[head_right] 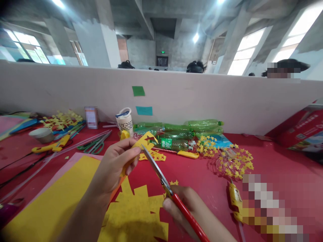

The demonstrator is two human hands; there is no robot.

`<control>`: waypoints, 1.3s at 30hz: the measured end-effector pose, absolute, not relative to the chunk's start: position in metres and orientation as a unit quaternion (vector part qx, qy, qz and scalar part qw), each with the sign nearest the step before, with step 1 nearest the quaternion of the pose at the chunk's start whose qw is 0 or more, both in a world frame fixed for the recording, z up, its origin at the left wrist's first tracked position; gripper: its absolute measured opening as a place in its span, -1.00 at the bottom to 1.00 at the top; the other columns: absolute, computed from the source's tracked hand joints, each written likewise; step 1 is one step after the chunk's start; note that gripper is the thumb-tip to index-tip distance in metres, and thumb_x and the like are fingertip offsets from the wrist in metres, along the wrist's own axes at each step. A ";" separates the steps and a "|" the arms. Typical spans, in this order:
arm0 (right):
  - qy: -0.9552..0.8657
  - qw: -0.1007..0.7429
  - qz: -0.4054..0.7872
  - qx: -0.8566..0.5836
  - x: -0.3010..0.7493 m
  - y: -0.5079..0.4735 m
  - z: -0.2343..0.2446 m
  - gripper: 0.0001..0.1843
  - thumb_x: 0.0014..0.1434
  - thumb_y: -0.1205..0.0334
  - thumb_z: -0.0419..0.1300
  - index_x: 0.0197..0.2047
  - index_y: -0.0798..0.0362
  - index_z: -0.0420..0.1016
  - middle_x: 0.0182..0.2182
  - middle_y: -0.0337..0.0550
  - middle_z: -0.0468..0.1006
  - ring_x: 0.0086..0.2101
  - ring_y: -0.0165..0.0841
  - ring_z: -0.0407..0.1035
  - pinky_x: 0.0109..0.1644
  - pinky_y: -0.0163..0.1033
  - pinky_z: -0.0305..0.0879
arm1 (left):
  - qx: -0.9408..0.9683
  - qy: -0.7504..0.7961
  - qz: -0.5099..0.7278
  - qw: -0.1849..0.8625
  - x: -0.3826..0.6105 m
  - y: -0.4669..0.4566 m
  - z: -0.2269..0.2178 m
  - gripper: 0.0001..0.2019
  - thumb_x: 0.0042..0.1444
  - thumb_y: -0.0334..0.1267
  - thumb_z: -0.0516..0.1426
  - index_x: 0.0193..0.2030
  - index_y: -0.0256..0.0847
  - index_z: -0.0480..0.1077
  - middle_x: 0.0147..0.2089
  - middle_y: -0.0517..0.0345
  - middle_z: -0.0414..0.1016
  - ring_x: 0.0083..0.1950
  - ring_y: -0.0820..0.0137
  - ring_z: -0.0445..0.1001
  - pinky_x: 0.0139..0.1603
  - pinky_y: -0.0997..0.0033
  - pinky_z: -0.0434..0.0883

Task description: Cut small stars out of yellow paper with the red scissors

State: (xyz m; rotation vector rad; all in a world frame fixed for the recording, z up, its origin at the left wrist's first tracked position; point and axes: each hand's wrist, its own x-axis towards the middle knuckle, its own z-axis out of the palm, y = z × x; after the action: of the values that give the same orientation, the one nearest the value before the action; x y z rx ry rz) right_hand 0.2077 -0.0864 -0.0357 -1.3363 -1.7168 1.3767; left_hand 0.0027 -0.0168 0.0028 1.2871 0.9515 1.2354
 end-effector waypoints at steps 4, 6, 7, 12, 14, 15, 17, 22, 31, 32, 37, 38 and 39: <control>-0.629 0.246 0.546 -0.495 0.207 -0.084 -0.026 -0.35 0.05 -0.47 -0.11 -0.48 0.02 0.13 -0.73 -0.42 0.12 -0.71 -0.55 -0.03 -0.63 -0.38 -0.19 | 0.552 0.401 0.516 0.518 0.002 -0.017 0.003 -0.83 0.13 -0.24 0.11 -0.46 -0.20 0.33 -0.62 0.33 0.27 -0.68 0.65 0.15 -0.68 0.64 0.08; -0.633 0.237 0.546 -0.495 0.207 -0.081 -0.024 -0.34 0.02 -0.50 -0.11 -0.49 0.01 0.10 -0.73 -0.41 0.14 -0.72 -0.56 -0.01 -0.65 -0.38 -0.17 | 0.558 0.400 0.513 0.516 0.002 -0.017 0.003 -0.83 0.14 -0.25 0.11 -0.47 -0.20 0.32 -0.62 0.33 0.27 -0.68 0.65 0.15 -0.68 0.64 0.08; -0.637 0.233 0.543 -0.495 0.208 -0.079 -0.025 -0.34 0.01 -0.50 -0.12 -0.50 0.00 0.09 -0.74 -0.42 0.14 -0.72 -0.56 -0.01 -0.66 -0.38 -0.16 | 0.560 0.399 0.511 0.515 0.001 -0.017 0.003 -0.83 0.14 -0.26 0.11 -0.47 -0.20 0.32 -0.62 0.34 0.27 -0.68 0.65 0.15 -0.69 0.64 0.08; -0.664 0.189 0.544 -0.477 0.213 -0.071 -0.037 -0.32 -0.01 -0.52 -0.12 -0.55 0.00 0.08 -0.79 -0.44 0.11 -0.77 -0.58 -0.04 -0.72 -0.40 -0.21 | 0.572 0.400 0.498 0.514 -0.004 -0.016 0.003 -0.82 0.13 -0.27 0.12 -0.48 -0.21 0.30 -0.64 0.36 0.25 -0.69 0.66 0.14 -0.69 0.65 0.09; -0.671 0.200 0.526 -0.483 0.213 -0.072 -0.036 -0.31 -0.02 -0.52 -0.11 -0.56 0.01 0.09 -0.77 -0.43 0.10 -0.76 -0.59 -0.04 -0.71 -0.39 -0.21 | 0.575 0.405 0.489 0.516 -0.006 -0.015 0.004 -0.81 0.13 -0.28 0.11 -0.49 -0.22 0.29 -0.64 0.36 0.25 -0.70 0.66 0.13 -0.69 0.65 0.07; -0.670 0.204 0.521 -0.488 0.213 -0.073 -0.033 -0.32 0.01 -0.50 -0.12 -0.53 0.02 0.11 -0.77 -0.43 0.12 -0.75 -0.59 -0.04 -0.70 -0.39 -0.19 | 0.575 0.408 0.485 0.517 -0.007 -0.015 0.004 -0.81 0.13 -0.28 0.11 -0.49 -0.22 0.29 -0.65 0.37 0.25 -0.70 0.66 0.13 -0.70 0.65 0.07; -0.658 0.208 0.524 -0.499 0.211 -0.078 -0.027 -0.33 0.02 -0.50 -0.14 -0.50 0.02 0.11 -0.76 -0.42 0.15 -0.75 -0.59 -0.05 -0.70 -0.40 -0.16 | 0.574 0.414 0.482 0.517 -0.008 -0.015 0.004 -0.84 0.14 -0.29 0.11 -0.47 -0.21 0.31 -0.66 0.38 0.25 -0.71 0.66 0.13 -0.70 0.65 0.08; -0.644 0.214 0.530 -0.508 0.210 -0.083 -0.021 -0.34 0.03 -0.48 -0.10 -0.49 0.02 0.14 -0.75 -0.42 0.13 -0.74 -0.56 -0.03 -0.70 -0.39 -0.16 | 0.573 0.418 0.479 0.518 -0.009 -0.015 0.004 -0.85 0.14 -0.29 0.10 -0.45 -0.21 0.33 -0.65 0.38 0.26 -0.71 0.67 0.13 -0.70 0.66 0.09; -0.646 0.198 0.539 -0.504 0.210 -0.077 -0.021 -0.39 0.07 -0.43 -0.07 -0.52 -0.01 0.07 -0.79 -0.43 0.16 -0.77 -0.57 -0.05 -0.70 -0.38 -0.19 | 0.571 0.409 0.480 0.526 -0.009 -0.015 0.004 -0.83 0.13 -0.29 0.10 -0.47 -0.22 0.31 -0.65 0.37 0.26 -0.70 0.67 0.13 -0.70 0.65 0.09; -0.645 0.199 0.540 -0.503 0.209 -0.077 -0.021 -0.38 0.05 -0.45 -0.07 -0.53 -0.01 0.06 -0.79 -0.43 0.16 -0.77 -0.57 -0.04 -0.70 -0.38 -0.19 | 0.570 0.407 0.481 0.527 -0.009 -0.015 0.004 -0.83 0.13 -0.29 0.10 -0.48 -0.22 0.30 -0.65 0.36 0.25 -0.70 0.66 0.14 -0.70 0.65 0.09; -0.629 0.216 0.554 -0.502 0.209 -0.075 -0.019 -0.34 -0.05 -0.51 -0.04 -0.51 -0.01 0.08 -0.76 -0.42 0.16 -0.75 -0.55 0.00 -0.70 -0.39 -0.13 | 0.571 0.371 0.489 0.545 -0.007 -0.014 0.004 -0.82 0.15 -0.27 0.10 -0.46 -0.21 0.30 -0.58 0.31 0.32 -0.65 0.61 0.27 -0.61 0.58 0.20; -0.629 0.218 0.554 -0.499 0.210 -0.074 -0.020 -0.34 -0.05 -0.51 -0.04 -0.52 -0.01 0.07 -0.76 -0.42 0.16 -0.74 -0.55 0.01 -0.69 -0.39 -0.12 | 0.572 0.361 0.493 0.548 -0.006 -0.013 0.004 -0.83 0.16 -0.27 0.09 -0.45 -0.21 0.31 -0.55 0.30 0.34 -0.62 0.59 0.32 -0.55 0.55 0.25; -0.635 0.221 0.553 -0.492 0.210 -0.073 -0.021 -0.34 -0.04 -0.51 -0.05 -0.52 -0.01 0.07 -0.75 -0.41 0.16 -0.74 -0.55 0.02 -0.69 -0.39 -0.12 | 0.574 0.352 0.497 0.548 -0.005 -0.013 0.003 -0.83 0.17 -0.27 0.08 -0.44 -0.21 0.32 -0.52 0.28 0.36 -0.57 0.56 0.36 -0.47 0.53 0.29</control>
State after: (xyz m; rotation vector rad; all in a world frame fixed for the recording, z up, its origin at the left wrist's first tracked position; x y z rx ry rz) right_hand 0.2102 -0.0730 -0.0212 -1.3609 -1.7560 1.5285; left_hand -0.0046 -0.0131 0.0034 1.3591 0.8340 1.1774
